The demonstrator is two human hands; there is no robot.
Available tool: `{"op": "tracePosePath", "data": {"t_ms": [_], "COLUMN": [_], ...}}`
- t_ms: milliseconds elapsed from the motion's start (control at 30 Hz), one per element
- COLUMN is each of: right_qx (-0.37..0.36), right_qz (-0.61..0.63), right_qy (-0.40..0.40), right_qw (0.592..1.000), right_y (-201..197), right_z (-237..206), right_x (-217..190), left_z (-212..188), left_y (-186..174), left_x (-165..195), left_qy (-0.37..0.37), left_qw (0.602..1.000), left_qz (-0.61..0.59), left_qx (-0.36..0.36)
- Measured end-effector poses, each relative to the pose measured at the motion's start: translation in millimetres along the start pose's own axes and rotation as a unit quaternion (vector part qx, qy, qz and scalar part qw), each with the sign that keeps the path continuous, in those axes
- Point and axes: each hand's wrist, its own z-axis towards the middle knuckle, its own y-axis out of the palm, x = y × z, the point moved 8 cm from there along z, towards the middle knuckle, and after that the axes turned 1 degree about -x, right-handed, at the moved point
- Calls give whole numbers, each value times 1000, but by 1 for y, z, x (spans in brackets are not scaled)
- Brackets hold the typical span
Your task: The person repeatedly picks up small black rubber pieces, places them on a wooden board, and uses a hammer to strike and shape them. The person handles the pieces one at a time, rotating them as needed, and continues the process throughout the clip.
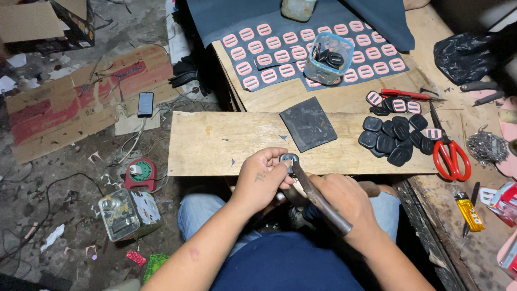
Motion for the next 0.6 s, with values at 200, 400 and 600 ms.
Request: {"op": "tracePosePath", "data": {"t_ms": [200, 400, 600], "right_qx": [-54, -31, -20], "right_qz": [-21, 95, 22], "right_qy": [24, -26, 1], "right_qw": [998, 995, 1000], "right_y": [11, -1, -4], "right_z": [-2, -1, -6], "right_x": [1, 5, 7], "left_z": [-10, -38, -13], "left_y": [6, 19, 3], "left_x": [6, 51, 11], "left_qy": [-11, 272, 57], "left_qw": [998, 931, 996], "left_qz": [59, 242, 72], "left_qx": [-14, -22, 7]}}
